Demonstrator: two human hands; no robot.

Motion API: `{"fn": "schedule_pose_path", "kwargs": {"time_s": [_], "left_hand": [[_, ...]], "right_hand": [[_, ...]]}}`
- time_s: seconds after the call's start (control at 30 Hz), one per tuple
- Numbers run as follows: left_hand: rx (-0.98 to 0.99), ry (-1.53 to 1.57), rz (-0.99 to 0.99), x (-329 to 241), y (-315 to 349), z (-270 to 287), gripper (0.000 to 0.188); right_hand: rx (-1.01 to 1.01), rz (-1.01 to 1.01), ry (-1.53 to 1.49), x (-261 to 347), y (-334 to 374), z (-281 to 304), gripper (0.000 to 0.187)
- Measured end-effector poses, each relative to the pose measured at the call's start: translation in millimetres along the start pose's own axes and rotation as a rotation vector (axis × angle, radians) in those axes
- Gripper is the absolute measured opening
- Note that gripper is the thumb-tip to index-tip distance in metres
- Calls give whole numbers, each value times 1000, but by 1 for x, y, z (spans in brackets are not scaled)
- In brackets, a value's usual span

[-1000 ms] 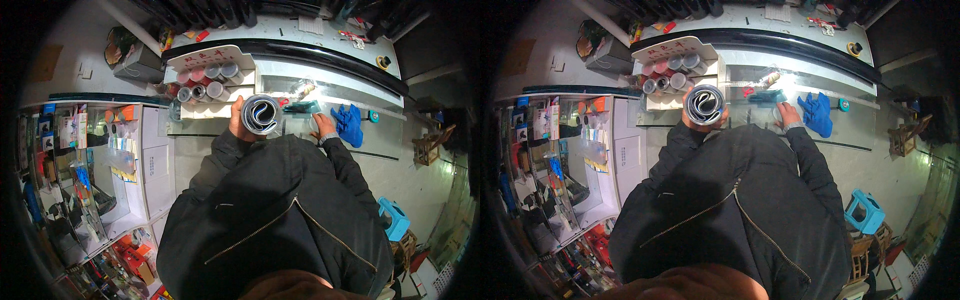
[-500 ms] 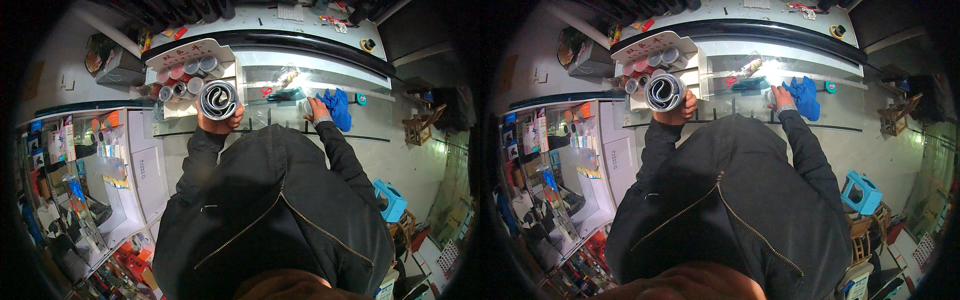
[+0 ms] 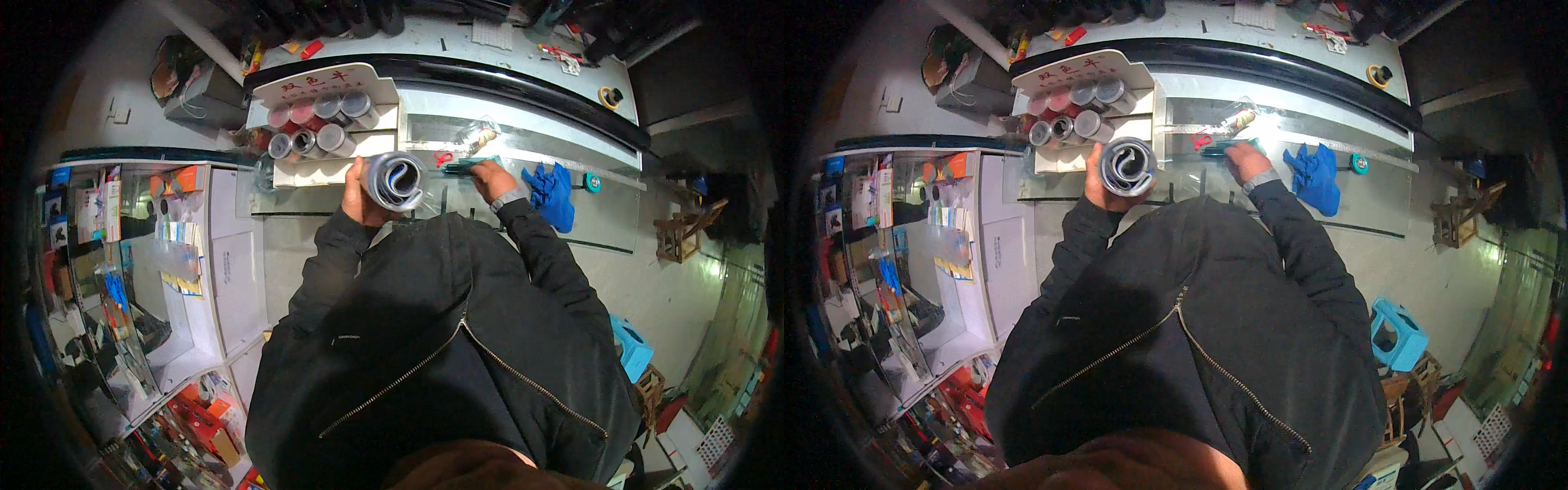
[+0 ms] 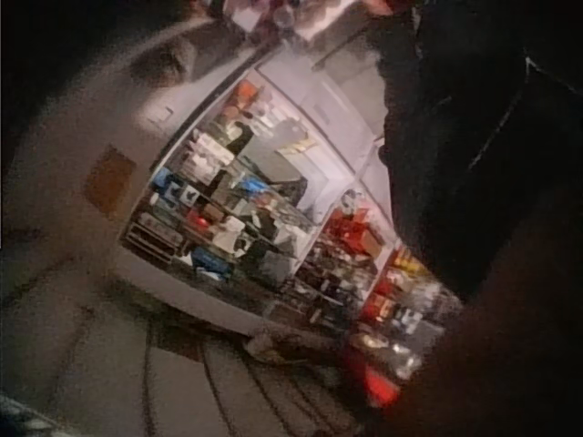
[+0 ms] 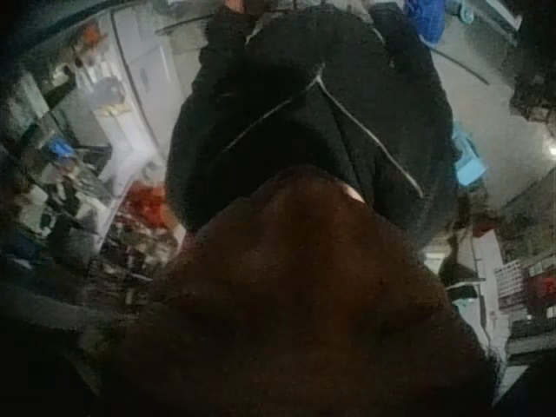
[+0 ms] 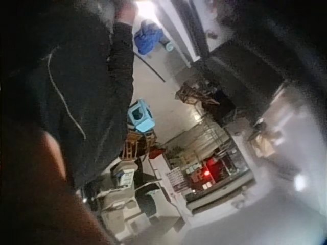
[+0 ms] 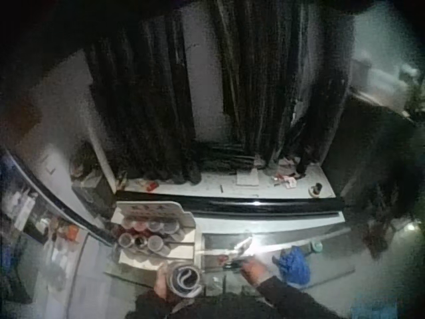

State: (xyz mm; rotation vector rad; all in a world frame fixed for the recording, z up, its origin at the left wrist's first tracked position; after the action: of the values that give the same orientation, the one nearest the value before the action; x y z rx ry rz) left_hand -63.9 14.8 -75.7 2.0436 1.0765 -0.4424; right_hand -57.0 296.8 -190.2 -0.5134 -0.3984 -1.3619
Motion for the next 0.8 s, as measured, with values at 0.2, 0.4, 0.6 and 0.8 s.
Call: {"fn": "schedule_pose_path", "kwargs": {"time_s": [0.2,0.4,0.6,0.8], "left_hand": [[33,5,-6,3,25,11,83],[4,140,-148,-12,53,43,71],[-45,346,-231,-23,85,82,72],[41,408,-195,-22,77,102,74]], "right_hand": [[263,-65,141,14,-58,-78,21],[520,26,477,30,-107,-123,21],[542,-319,372,-15,-129,-183,41],[685,-8,526,-34,-129,-223,41]]}}
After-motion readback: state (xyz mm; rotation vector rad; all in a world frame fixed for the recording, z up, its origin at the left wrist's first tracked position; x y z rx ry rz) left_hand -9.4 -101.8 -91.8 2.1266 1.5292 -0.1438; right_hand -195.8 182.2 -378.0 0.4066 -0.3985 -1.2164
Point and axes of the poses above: each hand's wrist, its own y-axis away from the middle knuckle, its own z-axis out of the back of the hand, x = y × z, the point moved 7 cm from there along -y, towards the middle knuckle, and after that the axes turned 8 degrees about -z, right-handed, at the moved point
